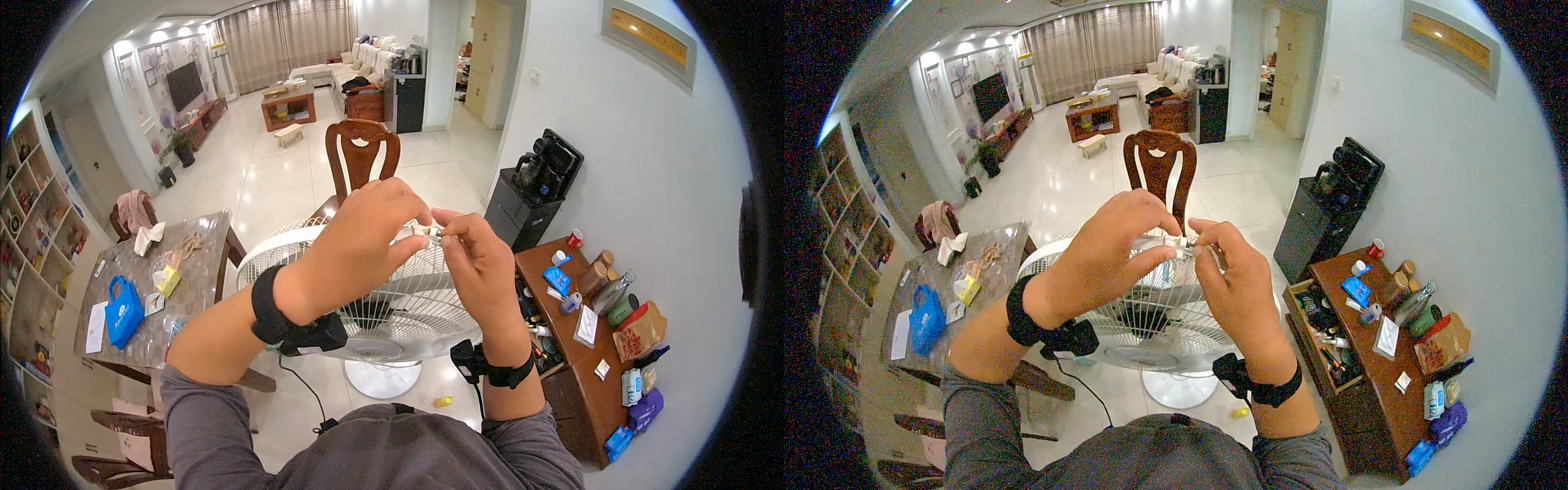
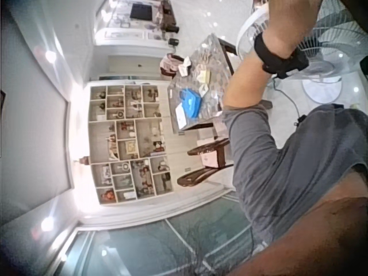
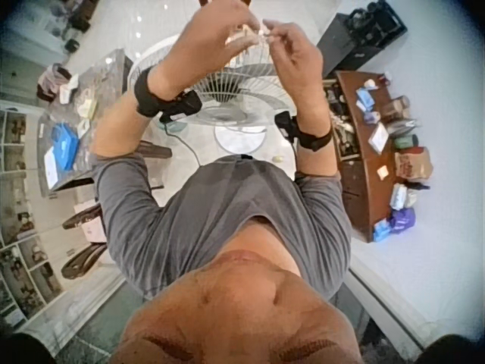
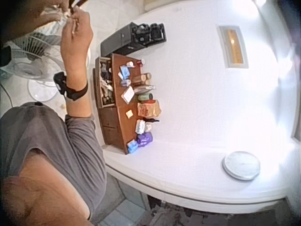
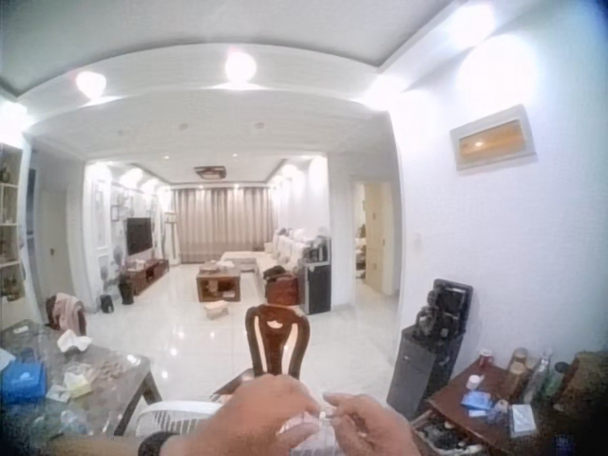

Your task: The person places a plastic rim around a fan grate, holds it in place by hand, and then uses a screwdriver to tighten the screw and nut at the base of the rim to secure the grate.

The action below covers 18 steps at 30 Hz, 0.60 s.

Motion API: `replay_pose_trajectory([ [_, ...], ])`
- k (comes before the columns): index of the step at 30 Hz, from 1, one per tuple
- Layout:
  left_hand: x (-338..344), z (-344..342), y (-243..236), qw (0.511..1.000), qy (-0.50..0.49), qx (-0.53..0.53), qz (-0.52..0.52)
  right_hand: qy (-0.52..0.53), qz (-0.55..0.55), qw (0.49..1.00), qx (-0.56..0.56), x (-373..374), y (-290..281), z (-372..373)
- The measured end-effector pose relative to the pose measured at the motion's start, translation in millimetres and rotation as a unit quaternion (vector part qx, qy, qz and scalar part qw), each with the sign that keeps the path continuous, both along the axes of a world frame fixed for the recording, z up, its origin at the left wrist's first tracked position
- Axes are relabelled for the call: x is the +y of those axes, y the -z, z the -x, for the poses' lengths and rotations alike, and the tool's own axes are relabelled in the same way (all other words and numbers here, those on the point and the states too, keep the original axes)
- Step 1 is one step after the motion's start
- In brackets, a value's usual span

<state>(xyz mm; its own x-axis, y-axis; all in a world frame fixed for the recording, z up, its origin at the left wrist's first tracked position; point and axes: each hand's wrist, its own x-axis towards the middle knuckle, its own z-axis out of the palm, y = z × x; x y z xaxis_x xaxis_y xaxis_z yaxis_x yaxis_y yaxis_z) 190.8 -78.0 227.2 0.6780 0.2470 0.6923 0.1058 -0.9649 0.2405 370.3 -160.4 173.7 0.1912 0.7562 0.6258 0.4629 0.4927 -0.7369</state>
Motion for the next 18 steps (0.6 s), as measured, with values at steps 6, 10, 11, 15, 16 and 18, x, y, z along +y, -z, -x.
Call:
replay_pose_trajectory([
  [6,-8.4,-3.8,9.5,0.997,-0.059,-0.048,-0.003,0.001,0.002,1.000,-0.001,0.0,1.4,-0.8],
  [10,-10.8,-4.9,13.1,0.996,-0.068,-0.051,-0.011,0.006,0.027,1.000,-0.002,-1.7,-0.6,1.2],
  [11,-11.1,-5.7,13.3,0.996,-0.068,-0.054,-0.003,0.006,0.036,0.999,0.005,-1.8,-0.5,1.1],
  [15,-10.1,-10.5,14.8,0.995,-0.066,-0.066,0.027,-0.005,0.020,1.000,0.016,-1.8,1.1,-0.8],
  [16,-10.4,-11.5,14.1,0.995,-0.068,-0.067,0.027,-0.002,0.018,1.000,0.011,-1.1,1.6,-2.1],
  [18,-10.7,-13.6,13.0,0.994,-0.071,-0.073,0.036,-0.001,0.015,1.000,0.005,-0.1,1.5,-4.3],
])
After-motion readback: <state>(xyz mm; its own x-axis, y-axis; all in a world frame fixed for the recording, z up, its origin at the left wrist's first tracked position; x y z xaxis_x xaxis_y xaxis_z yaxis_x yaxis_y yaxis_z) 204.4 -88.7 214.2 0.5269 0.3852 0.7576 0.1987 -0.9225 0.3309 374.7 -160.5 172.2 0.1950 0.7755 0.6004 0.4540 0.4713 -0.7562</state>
